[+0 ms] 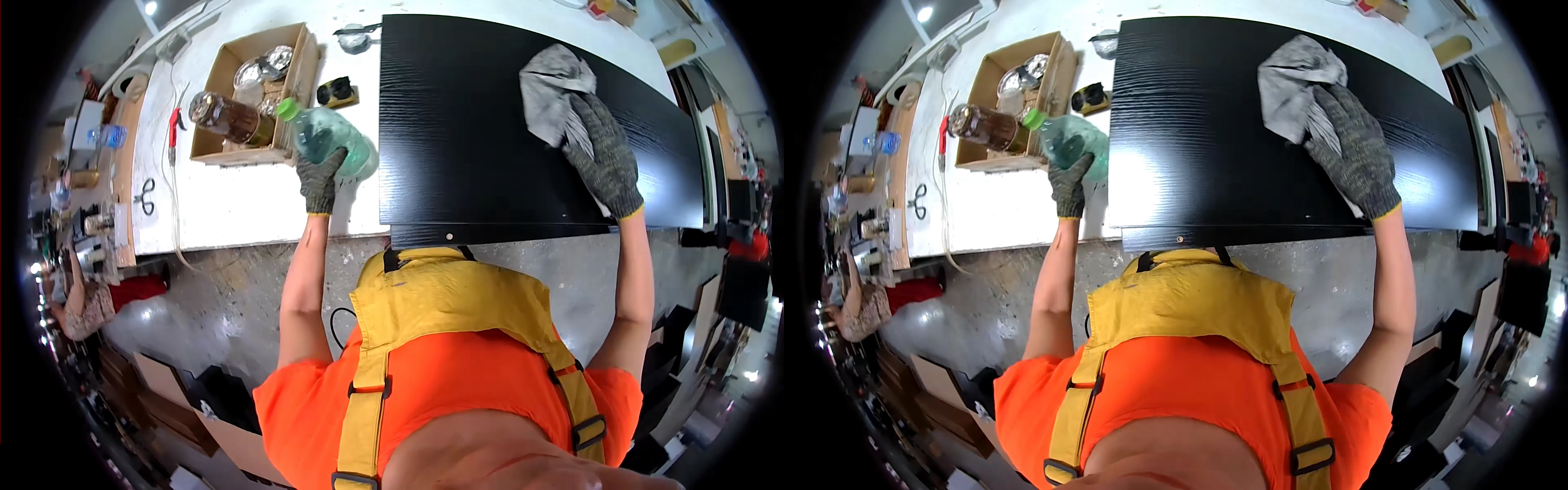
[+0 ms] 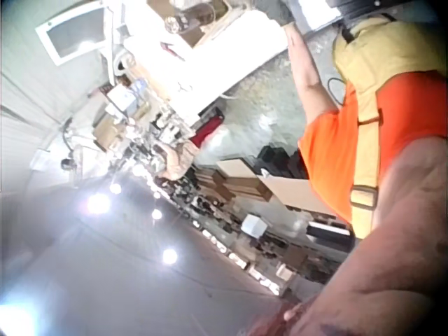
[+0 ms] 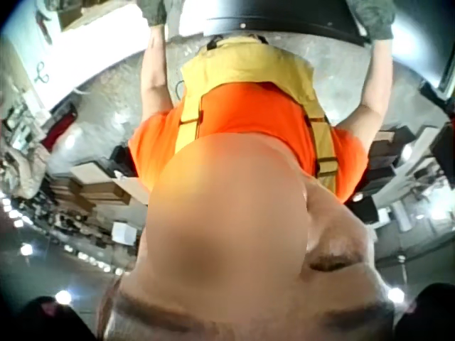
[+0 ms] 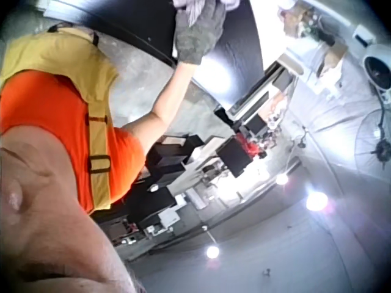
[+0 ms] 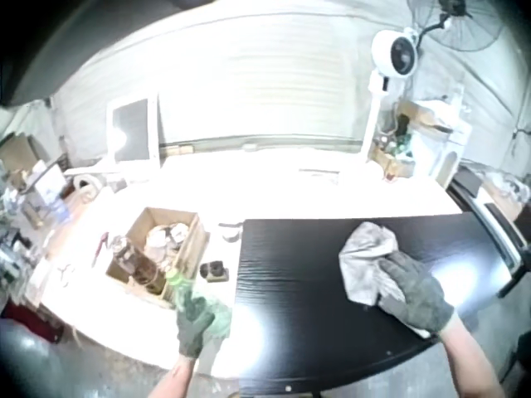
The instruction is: Cleaning and polishing black wooden furniture panels using a liquid solution and a cloth.
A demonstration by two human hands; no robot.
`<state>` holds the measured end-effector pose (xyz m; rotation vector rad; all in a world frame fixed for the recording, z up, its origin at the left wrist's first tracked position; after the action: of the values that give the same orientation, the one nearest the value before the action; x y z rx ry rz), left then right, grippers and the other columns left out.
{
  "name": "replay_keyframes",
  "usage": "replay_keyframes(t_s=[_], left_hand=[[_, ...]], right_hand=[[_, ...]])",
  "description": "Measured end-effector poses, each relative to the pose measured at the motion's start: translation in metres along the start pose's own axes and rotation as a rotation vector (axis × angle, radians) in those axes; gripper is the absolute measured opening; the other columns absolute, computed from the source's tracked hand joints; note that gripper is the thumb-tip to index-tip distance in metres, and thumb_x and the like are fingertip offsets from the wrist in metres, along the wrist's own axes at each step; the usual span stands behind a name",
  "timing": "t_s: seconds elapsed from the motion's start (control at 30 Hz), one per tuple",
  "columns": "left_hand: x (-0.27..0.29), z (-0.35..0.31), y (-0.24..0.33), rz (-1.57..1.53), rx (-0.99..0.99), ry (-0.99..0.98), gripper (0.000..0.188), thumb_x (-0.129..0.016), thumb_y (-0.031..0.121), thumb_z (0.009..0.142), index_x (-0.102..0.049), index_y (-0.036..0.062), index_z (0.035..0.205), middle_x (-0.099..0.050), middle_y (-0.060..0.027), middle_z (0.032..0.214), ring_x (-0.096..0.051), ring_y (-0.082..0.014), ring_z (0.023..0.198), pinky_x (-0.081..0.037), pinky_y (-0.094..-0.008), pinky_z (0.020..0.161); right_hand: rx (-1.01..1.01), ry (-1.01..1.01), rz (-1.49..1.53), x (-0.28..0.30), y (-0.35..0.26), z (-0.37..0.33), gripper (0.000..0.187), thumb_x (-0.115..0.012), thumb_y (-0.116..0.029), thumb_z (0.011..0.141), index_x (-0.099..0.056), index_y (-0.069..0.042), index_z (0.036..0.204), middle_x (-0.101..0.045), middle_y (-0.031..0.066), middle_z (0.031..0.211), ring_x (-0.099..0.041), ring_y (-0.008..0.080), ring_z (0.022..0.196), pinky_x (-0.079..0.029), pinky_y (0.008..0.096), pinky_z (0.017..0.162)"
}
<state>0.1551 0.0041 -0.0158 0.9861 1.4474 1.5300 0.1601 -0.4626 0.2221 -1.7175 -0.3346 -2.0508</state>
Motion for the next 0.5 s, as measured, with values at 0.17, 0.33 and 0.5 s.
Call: replay_keyframes(t_s=[0.17, 0.33, 0.5], left_hand=[[0.007, -0.014, 0.06, -0.386, 0.015, -0.061, 0.042, -0.076, 0.008, 0.082, -0.064, 0.0001, 0.121, -0.07, -0.0091, 0.112, -0.065, -0.0203, 0.1, -0.05, -0.0334, 0.093], [0.009, -0.01, 0.131, -0.534, -0.088, -0.095, 0.057, -0.077, 0.008, 0.078, -0.055, -0.0004, 0.13, -0.065, -0.0096, 0.118, -0.062, -0.0222, 0.106, -0.046, -0.035, 0.1], [0.005, -0.009, 0.179, -0.398, -0.112, -0.098, 0.058, -0.078, 0.009, 0.076, -0.056, -0.0008, 0.129, -0.066, -0.0102, 0.117, -0.062, -0.0228, 0.106, -0.049, -0.0351, 0.097]], right_hand=[[0.022, 0.152, -0.037, -0.006, 0.006, -0.003, 0.056, -0.072, -0.028, 0.086, -0.058, -0.009, 0.137, -0.059, 0.0162, 0.136, -0.052, 0.0358, 0.129, -0.038, 0.0455, 0.111], [-0.033, 0.185, -0.048, -0.007, 0.01, -0.006, 0.056, -0.072, -0.028, 0.086, -0.058, -0.009, 0.136, -0.06, 0.0155, 0.135, -0.053, 0.0357, 0.125, -0.04, 0.045, 0.11], [-0.073, 0.117, -0.015, -0.003, 0.005, -0.003, 0.06, -0.074, -0.03, 0.084, -0.057, -0.009, 0.139, -0.058, 0.0162, 0.137, -0.052, 0.0357, 0.127, -0.039, 0.0446, 0.11]])
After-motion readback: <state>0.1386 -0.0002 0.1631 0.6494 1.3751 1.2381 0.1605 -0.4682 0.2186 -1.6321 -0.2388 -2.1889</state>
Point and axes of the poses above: each hand's wrist, its own z-axis towards the middle knuckle, its own x-axis out of the back of the hand, y = z × x, the point moved 6 cm from there along z, towards the middle knuckle
